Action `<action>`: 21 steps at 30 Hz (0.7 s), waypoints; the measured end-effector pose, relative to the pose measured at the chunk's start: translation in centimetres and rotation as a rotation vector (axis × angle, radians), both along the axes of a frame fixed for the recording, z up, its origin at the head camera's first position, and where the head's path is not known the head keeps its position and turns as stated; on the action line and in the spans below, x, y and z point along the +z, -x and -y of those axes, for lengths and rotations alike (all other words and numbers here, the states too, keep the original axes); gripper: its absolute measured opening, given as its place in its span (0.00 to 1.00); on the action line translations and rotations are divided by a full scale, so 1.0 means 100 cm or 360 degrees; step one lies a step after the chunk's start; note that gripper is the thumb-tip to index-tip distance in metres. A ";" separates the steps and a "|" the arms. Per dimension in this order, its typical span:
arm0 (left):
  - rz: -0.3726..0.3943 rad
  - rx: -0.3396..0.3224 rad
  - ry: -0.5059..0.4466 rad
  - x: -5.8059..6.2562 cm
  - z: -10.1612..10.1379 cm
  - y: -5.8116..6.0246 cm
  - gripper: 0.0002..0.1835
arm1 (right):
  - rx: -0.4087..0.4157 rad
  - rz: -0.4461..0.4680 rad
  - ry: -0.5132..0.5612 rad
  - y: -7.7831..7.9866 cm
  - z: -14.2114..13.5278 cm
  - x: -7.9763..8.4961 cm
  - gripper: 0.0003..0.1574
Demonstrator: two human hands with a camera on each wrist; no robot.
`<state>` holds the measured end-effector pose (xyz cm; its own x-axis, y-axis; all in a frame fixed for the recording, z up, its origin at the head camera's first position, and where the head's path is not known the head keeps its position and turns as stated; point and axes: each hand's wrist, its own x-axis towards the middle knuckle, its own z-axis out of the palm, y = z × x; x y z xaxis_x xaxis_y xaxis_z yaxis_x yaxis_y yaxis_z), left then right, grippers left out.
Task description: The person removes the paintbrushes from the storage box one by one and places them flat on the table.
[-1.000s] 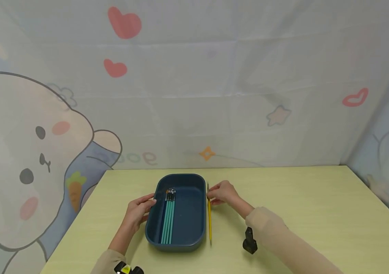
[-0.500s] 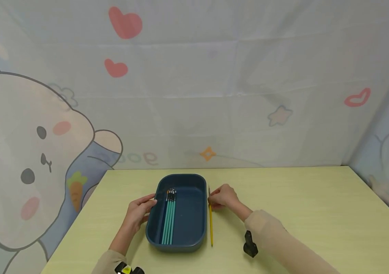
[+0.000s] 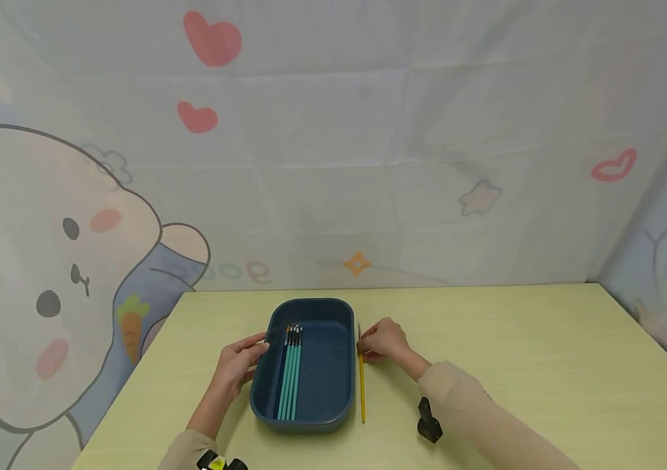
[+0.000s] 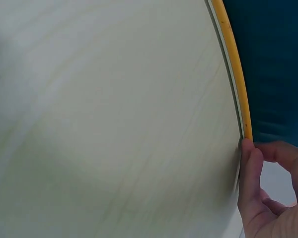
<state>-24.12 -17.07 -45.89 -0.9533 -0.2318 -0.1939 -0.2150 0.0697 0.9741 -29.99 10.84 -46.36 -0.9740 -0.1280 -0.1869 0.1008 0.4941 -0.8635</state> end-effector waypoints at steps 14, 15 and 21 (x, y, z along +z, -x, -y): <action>0.0002 0.0002 -0.0009 0.001 0.000 -0.001 0.21 | -0.0026 0.0018 -0.0005 -0.002 -0.001 -0.001 0.18; 0.0002 0.0001 -0.0010 0.001 0.000 -0.001 0.21 | -0.0028 0.0022 -0.0002 -0.002 0.000 -0.001 0.18; 0.0005 0.0000 -0.0011 0.001 0.000 0.000 0.22 | -0.0048 0.0043 0.0001 -0.002 0.001 0.000 0.18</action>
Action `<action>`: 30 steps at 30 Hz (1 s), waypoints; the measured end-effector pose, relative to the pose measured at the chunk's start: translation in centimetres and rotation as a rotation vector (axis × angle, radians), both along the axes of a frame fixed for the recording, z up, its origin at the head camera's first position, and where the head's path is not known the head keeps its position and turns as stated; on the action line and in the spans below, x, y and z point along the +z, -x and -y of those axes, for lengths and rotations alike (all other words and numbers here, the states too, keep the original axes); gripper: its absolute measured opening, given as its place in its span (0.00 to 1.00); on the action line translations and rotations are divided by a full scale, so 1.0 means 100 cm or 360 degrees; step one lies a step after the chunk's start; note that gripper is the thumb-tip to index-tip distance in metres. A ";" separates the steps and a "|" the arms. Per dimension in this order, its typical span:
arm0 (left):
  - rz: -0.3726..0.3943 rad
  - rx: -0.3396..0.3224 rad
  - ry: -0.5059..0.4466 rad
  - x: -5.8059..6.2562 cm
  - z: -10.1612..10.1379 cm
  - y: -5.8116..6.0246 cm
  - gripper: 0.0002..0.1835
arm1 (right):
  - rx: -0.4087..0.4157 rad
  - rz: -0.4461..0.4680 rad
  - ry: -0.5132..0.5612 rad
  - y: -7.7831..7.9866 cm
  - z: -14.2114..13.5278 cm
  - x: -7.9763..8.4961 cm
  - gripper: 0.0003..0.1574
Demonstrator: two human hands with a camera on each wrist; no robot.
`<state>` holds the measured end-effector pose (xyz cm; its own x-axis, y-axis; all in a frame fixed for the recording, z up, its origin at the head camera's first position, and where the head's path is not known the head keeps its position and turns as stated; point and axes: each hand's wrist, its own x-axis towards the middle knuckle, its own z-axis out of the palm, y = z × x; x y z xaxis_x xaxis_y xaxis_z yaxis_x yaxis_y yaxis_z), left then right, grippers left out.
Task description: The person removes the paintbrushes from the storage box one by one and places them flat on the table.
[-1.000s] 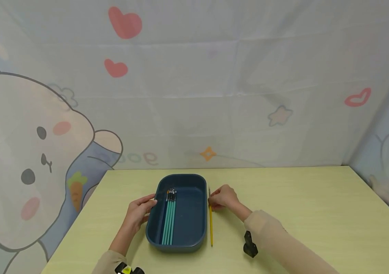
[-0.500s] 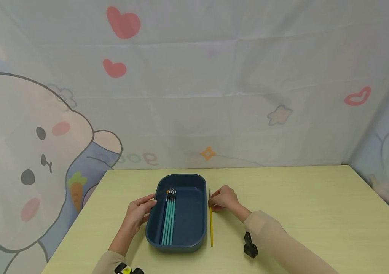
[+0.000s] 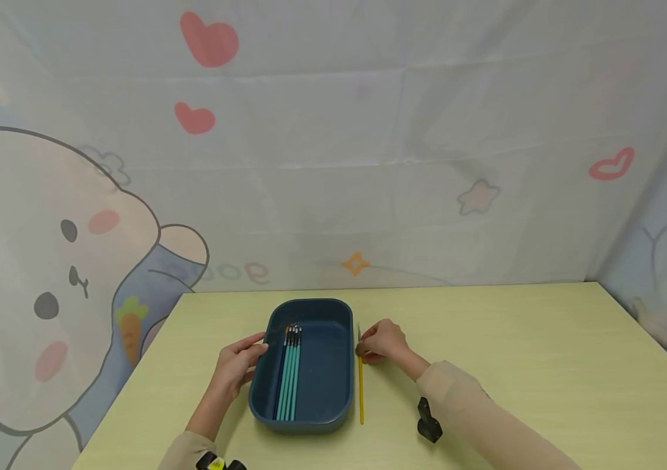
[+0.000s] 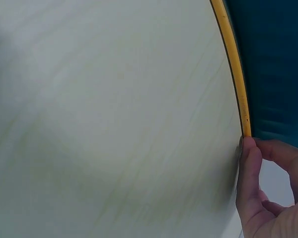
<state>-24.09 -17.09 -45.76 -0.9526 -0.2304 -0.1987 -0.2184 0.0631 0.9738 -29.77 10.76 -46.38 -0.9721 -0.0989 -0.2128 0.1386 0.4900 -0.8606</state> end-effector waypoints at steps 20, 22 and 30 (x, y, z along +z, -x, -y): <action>0.0006 0.0003 -0.0007 0.001 0.000 0.000 0.22 | 0.0047 -0.0095 -0.0083 0.006 -0.006 -0.004 0.18; 0.0011 0.0007 -0.0011 0.001 0.000 0.000 0.22 | 0.0055 -0.0110 -0.0085 0.007 -0.007 -0.002 0.18; 0.0007 0.0009 -0.0014 0.001 -0.001 0.001 0.22 | 0.0043 -0.0069 -0.0023 0.011 -0.008 0.012 0.22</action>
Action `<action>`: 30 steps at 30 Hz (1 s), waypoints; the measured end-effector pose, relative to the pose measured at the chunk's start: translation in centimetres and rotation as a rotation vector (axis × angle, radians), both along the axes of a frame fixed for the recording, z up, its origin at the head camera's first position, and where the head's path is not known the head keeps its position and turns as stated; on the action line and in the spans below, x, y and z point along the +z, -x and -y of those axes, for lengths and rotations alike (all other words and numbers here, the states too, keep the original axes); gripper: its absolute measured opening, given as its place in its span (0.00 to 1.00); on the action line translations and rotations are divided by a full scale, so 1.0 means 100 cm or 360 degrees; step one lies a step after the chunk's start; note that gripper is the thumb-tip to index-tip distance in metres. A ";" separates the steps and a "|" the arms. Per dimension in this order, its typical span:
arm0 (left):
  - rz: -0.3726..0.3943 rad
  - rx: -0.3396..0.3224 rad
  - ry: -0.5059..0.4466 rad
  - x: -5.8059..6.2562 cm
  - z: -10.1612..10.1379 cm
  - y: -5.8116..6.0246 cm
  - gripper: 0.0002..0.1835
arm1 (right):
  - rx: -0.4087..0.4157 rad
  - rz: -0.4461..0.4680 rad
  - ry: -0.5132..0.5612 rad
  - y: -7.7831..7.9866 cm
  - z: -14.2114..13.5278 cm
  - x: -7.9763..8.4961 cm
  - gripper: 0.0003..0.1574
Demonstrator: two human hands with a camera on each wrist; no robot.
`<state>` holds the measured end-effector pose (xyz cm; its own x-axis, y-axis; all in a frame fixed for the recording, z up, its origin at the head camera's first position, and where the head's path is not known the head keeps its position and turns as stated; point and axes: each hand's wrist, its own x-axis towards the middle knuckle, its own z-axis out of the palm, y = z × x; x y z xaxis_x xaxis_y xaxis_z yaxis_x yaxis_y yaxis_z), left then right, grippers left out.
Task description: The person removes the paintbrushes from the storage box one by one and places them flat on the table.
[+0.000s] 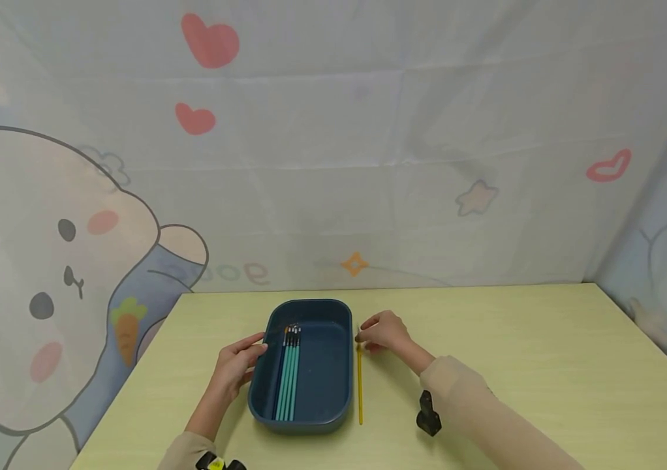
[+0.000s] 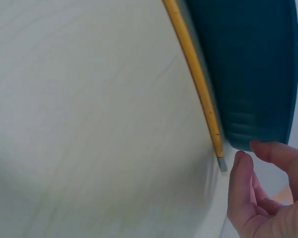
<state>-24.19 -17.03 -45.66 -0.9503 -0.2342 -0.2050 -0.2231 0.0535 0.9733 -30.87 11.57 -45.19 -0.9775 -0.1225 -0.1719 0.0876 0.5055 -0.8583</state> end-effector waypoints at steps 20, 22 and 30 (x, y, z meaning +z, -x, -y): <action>-0.0008 0.0008 0.0000 -0.001 -0.001 0.002 0.22 | 0.0004 -0.0108 -0.0044 0.008 0.009 0.031 0.22; -0.0012 0.0009 -0.0002 -0.002 -0.002 0.002 0.21 | 0.0017 -0.0124 -0.0047 0.007 0.009 0.035 0.22; -0.0015 0.0017 0.0003 -0.003 -0.001 0.002 0.21 | 0.0077 -0.0202 -0.0002 0.008 0.016 0.043 0.22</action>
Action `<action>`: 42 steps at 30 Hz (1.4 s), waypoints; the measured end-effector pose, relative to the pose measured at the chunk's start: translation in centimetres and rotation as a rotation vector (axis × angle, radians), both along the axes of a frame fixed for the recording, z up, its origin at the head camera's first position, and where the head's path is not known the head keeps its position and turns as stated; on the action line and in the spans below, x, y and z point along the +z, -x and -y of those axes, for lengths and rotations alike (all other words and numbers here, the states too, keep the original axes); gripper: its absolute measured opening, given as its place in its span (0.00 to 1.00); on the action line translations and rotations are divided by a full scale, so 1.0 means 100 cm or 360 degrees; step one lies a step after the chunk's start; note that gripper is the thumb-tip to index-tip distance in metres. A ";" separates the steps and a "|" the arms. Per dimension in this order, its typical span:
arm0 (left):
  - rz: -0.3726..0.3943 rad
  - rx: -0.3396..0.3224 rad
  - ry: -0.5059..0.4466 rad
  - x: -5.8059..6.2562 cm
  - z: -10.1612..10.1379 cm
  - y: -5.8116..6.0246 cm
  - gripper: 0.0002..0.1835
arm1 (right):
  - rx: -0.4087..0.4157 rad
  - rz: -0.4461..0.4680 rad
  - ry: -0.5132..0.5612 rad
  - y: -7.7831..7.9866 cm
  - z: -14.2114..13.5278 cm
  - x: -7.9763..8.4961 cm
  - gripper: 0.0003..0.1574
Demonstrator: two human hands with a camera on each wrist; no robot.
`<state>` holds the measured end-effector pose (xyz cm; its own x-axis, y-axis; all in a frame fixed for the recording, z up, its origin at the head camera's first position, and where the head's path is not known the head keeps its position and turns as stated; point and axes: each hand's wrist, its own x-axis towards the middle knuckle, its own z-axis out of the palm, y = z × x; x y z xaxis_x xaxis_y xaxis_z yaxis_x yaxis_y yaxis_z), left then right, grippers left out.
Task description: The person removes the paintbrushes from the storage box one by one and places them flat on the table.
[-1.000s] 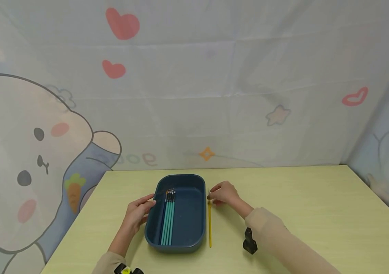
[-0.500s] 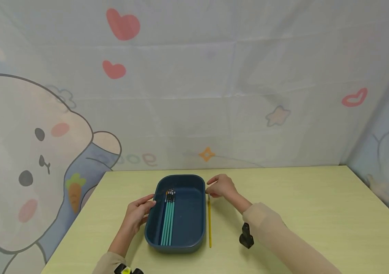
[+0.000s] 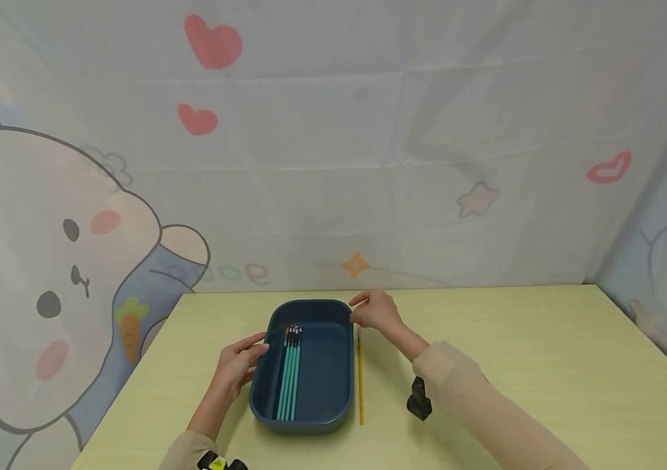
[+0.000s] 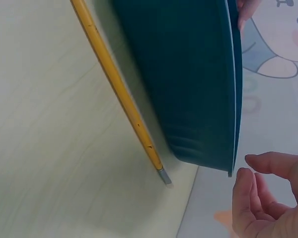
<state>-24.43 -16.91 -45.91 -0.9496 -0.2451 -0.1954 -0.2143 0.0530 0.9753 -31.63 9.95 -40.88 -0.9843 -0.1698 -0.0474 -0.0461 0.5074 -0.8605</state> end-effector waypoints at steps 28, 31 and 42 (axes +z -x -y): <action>0.0036 -0.0012 -0.0035 0.003 -0.002 0.000 0.21 | 0.0183 -0.0115 0.0125 -0.002 0.042 0.003 0.22; 0.0027 -0.0015 -0.0051 0.004 -0.001 -0.001 0.22 | 0.0193 -0.0093 0.0133 -0.003 0.048 0.001 0.22; -0.0014 -0.0038 -0.0097 0.006 -0.001 -0.006 0.24 | 0.0253 -0.0011 0.0167 -0.004 0.058 -0.009 0.24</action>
